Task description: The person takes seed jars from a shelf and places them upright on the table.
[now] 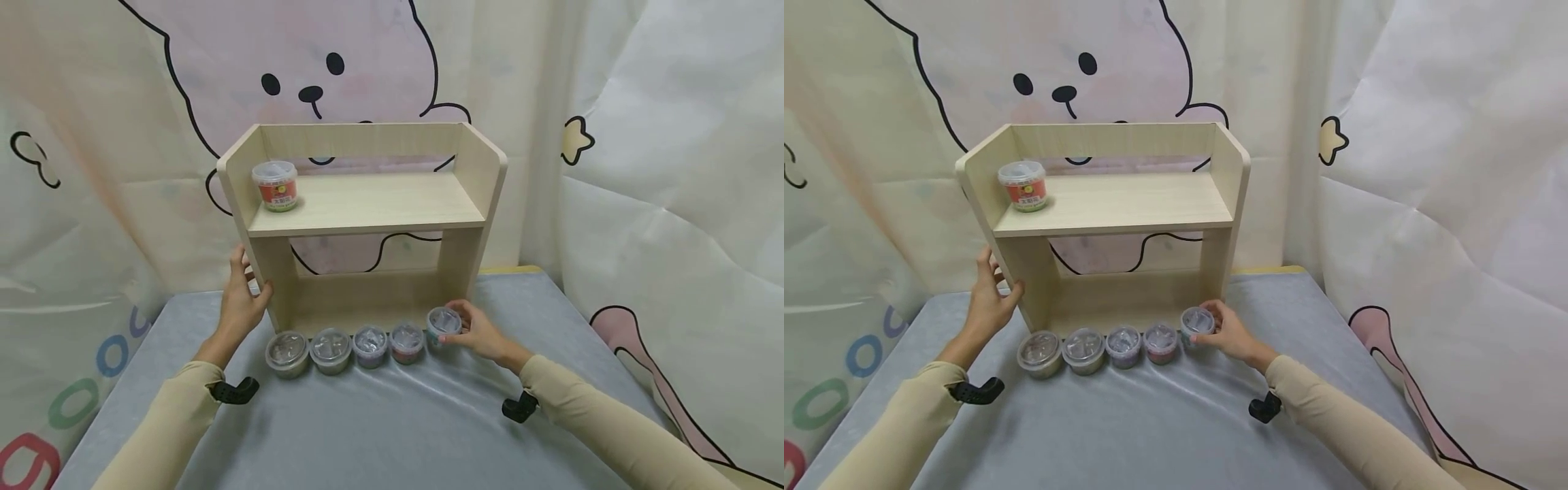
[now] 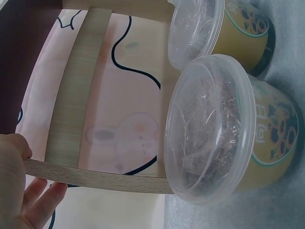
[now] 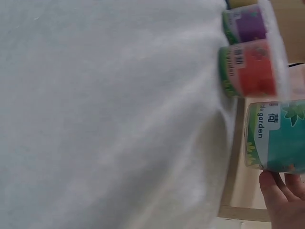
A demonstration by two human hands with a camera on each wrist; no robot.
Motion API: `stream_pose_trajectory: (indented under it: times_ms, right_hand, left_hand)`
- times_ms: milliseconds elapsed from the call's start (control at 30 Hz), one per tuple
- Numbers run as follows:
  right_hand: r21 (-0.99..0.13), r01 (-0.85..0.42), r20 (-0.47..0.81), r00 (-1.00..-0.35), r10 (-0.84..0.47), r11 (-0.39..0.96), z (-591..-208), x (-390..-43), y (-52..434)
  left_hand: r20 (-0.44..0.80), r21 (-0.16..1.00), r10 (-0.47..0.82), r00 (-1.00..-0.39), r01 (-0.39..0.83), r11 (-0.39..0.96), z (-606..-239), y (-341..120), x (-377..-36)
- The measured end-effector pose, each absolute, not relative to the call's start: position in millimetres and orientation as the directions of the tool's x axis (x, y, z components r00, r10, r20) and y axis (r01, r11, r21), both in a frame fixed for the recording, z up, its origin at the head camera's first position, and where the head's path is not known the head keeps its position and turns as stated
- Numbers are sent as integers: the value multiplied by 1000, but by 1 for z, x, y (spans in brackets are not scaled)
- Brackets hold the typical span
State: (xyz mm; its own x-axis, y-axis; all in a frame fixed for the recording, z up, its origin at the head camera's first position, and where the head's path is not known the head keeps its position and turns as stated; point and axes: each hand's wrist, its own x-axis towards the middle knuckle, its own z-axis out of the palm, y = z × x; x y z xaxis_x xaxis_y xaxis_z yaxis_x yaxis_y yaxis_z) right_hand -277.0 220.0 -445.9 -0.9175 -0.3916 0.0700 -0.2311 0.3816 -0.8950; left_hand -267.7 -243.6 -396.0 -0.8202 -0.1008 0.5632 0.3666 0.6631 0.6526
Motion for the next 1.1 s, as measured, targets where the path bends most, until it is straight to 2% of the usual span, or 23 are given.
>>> stream_pose_trajectory:
  times_ms: [300, 567, 1100]
  right_hand:
    - [-844, -229, 44, -931, -363, 484, -459, -274, 218]
    - [-840, -266, 74, -920, -386, 473, -466, -273, 218]
    - [-846, -281, 34, -877, -480, 453, -459, -269, 228]
  left_hand:
    - [575, 653, -96, -812, 385, 652, -393, -244, -268]
    - [569, 655, -102, -816, 376, 655, -395, -244, -269]
    - [562, 653, -111, -820, 358, 667, -397, -241, -266]
